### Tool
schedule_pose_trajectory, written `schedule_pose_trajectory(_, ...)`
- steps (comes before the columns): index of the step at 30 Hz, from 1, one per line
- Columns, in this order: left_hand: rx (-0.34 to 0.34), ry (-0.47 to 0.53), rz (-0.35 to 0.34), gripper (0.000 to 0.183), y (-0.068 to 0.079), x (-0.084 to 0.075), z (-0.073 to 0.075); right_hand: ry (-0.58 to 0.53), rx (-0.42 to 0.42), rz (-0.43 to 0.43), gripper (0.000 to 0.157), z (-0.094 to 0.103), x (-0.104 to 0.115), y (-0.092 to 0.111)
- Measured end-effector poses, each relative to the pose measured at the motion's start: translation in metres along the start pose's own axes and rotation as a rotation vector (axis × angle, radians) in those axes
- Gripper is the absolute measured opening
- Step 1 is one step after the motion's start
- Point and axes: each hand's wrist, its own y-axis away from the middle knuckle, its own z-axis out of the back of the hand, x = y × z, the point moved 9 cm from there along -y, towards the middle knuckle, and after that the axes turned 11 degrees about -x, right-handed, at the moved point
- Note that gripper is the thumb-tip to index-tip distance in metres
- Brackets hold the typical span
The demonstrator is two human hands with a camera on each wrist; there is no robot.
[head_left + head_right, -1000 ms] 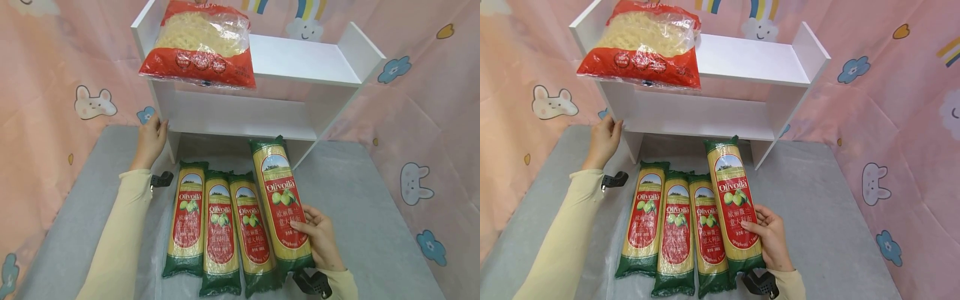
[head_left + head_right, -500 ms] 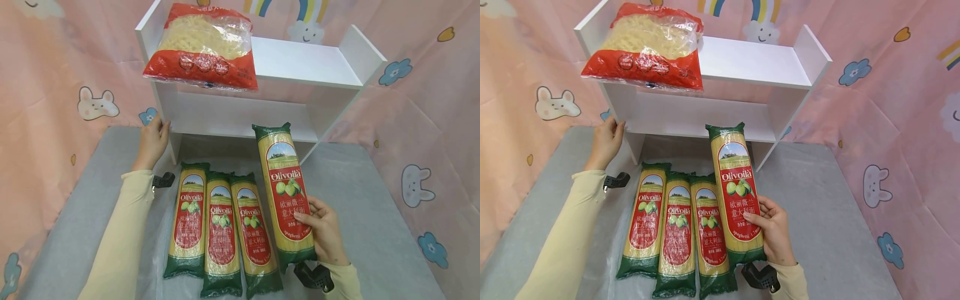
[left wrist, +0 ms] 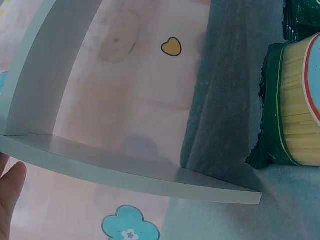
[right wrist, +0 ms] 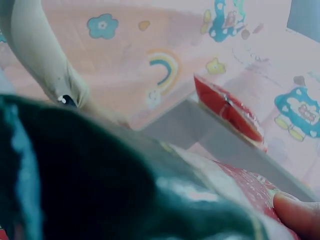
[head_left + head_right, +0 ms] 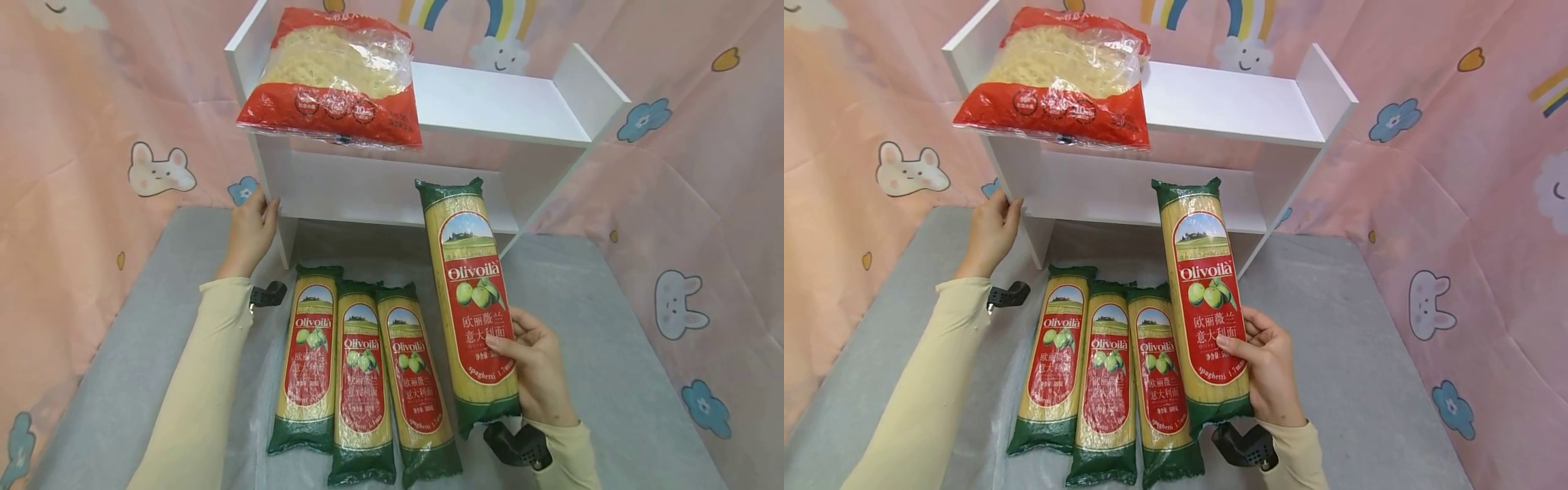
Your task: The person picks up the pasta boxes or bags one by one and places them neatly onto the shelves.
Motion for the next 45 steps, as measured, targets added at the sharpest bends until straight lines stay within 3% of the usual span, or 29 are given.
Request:
schedule_pose_trajectory(25,-0.011,0.002,-0.027,0.014,-0.002,-0.008,0.001,-0.034,0.014,0.091,0.034,-0.024,0.047,-0.004)
schedule_pose_trajectory(31,0.000,0.006,-0.004,0.017,-0.001,-0.005,0.000,-0.060,0.008,0.115,0.032,-0.028,0.058,-0.002)
schedule_pose_trajectory(37,-0.008,0.017,-0.008,0.017,-0.001,-0.004,0.000,-0.134,0.066,0.145,0.031,-0.035,0.073,0.001)
schedule_pose_trajectory(45,-0.004,0.009,0.000,0.016,0.001,-0.003,0.001,-0.162,0.033,0.109,0.029,-0.049,0.092,-0.015)
